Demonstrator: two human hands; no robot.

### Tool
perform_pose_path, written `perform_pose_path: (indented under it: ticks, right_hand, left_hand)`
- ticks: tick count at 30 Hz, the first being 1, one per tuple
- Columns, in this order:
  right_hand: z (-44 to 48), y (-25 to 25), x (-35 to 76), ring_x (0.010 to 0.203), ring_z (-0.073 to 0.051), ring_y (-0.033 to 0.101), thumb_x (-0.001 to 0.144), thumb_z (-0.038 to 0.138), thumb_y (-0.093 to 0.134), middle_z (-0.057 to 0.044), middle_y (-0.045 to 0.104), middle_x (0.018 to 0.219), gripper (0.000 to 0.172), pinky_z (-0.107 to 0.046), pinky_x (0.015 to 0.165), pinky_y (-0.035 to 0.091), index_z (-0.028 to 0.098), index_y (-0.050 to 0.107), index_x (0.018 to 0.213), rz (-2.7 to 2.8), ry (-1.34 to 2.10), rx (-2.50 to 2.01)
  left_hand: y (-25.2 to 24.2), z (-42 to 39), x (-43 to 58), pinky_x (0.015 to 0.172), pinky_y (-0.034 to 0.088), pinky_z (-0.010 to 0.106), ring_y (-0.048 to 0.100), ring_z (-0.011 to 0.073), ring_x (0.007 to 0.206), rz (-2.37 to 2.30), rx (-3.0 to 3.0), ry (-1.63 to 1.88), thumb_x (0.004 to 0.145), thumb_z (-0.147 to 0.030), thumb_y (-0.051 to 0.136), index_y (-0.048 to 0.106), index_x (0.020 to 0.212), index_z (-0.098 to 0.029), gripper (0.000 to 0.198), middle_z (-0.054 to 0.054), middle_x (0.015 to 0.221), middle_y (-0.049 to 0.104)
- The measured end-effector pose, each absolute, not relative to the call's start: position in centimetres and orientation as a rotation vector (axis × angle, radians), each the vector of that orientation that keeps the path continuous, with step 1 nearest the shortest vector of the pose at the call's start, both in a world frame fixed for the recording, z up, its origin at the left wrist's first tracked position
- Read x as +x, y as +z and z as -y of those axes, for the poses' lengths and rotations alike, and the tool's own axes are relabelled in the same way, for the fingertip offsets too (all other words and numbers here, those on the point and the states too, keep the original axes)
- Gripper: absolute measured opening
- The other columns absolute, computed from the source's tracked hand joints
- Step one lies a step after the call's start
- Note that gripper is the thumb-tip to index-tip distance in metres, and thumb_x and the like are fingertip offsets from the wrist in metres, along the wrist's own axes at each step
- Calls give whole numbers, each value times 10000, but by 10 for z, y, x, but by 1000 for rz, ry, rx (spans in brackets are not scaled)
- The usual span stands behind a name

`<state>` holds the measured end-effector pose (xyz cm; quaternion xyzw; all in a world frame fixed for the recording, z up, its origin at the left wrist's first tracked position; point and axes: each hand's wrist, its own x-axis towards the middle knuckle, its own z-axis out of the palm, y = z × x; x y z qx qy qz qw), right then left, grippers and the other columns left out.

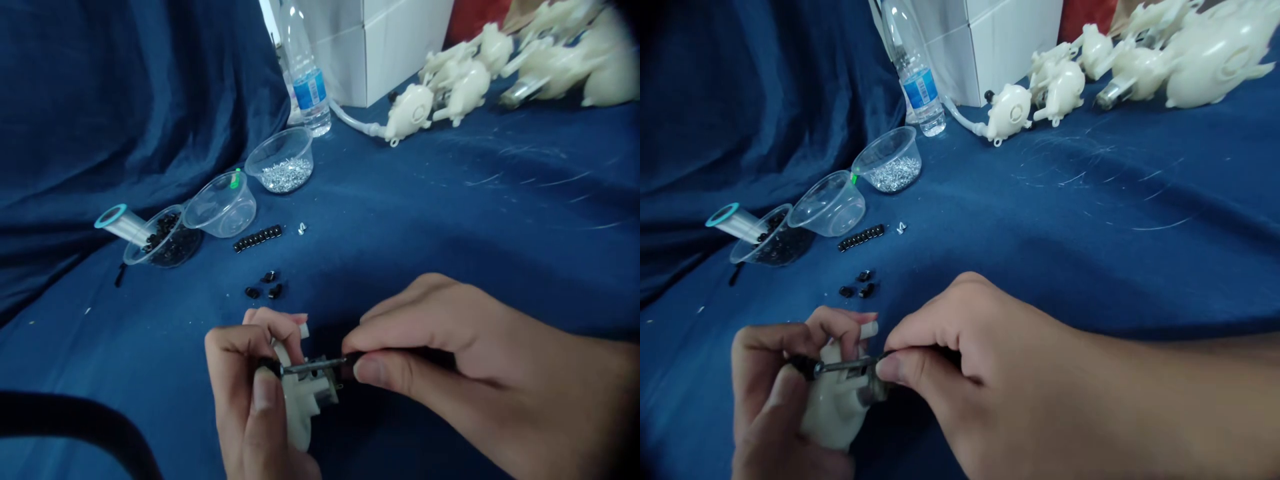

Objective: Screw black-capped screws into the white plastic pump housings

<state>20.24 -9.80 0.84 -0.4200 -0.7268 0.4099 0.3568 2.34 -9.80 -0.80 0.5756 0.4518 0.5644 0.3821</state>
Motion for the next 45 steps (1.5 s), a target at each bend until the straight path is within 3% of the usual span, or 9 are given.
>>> perform_pose_path:
  ticks: [4, 9, 13, 19, 21, 33, 38, 42, 45]
  right_hand:
    - [89, 17, 202, 394, -64, 328, 928, 446, 519, 40, 469, 511, 380, -197, 368, 314, 180, 727, 755, 1582, 1758, -1174]
    - [96, 12, 207, 597, -136, 584, 860, 260, 631, -11, 676, 734, 111, -241, 563, 476, 226, 736, 878, 1860, 1006, -1169]
    - [100, 6, 210, 676, -167, 601, 870, 138, 567, -36, 681, 767, 172, -275, 617, 465, 209, 720, 836, 2087, 750, -959]
    - [85, 21, 206, 415, -56, 208, 917, 398, 566, 70, 335, 480, 355, -213, 410, 184, 165, 585, 649, 1202, 2276, -1055]
    - [77, 25, 210, 423, -47, 145, 902, 411, 601, 90, 281, 464, 361, -222, 420, 112, 155, 566, 650, 1012, 2502, -983]
    - [55, 12, 229, 527, -55, 266, 906, 412, 611, 56, 397, 669, 304, -210, 474, 221, 165, 504, 763, 1108, 1760, -1112]
    - [62, 7, 210, 564, -70, 444, 967, 479, 498, 54, 470, 693, 324, -214, 529, 388, 190, 446, 832, 1358, 1540, -1080]
    - [70, 20, 179, 823, -134, 618, 843, 384, 712, -13, 591, 966, 349, -336, 780, 550, 204, 414, 875, 1253, 1628, -915]
    - [72, 30, 157, 885, -152, 637, 734, 300, 815, -9, 609, 959, 443, -334, 791, 570, 210, 394, 838, 1039, 1815, -900]
  left_hand:
    - [-7, 97, 29, 956, 429, 431, 562, 235, 871, -1184, 1413, 1510, 897, -327, 515, 523, 764, -271, 144, -18, 683, 554]
    - [-3, 95, 29, 915, 459, 397, 566, 232, 895, -1148, 1347, 1454, 866, -307, 570, 525, 760, -268, 121, -20, 686, 564]
    - [-6, 96, 35, 883, 459, 413, 560, 233, 848, -1150, 1350, 1533, 884, -285, 515, 511, 768, -259, 119, -17, 688, 556]
    - [-9, 99, 37, 882, 444, 388, 538, 221, 841, -1120, 1456, 1584, 904, -302, 507, 525, 775, -266, 135, -22, 678, 535]
    - [-6, 96, 29, 892, 456, 391, 552, 225, 853, -1074, 1424, 1496, 884, -337, 561, 538, 774, -259, 137, -14, 686, 561]
    - [27, 69, 2, 793, 548, 376, 624, 215, 810, -867, 606, 1351, 808, -222, 551, 576, 778, -186, 54, 33, 743, 562]
    - [23, 64, 2, 973, 510, 458, 684, 291, 1013, -723, 604, 1331, 854, -259, 499, 644, 885, -168, 174, 114, 957, 709]
    - [22, 63, 2, 1079, 424, 498, 612, 323, 1193, -635, 641, 1365, 859, -273, 490, 649, 943, -167, 209, 162, 1176, 698]
    - [25, 66, 2, 1115, 381, 478, 562, 299, 1258, -642, 669, 1392, 858, -270, 493, 639, 898, -181, 176, 140, 1231, 679]
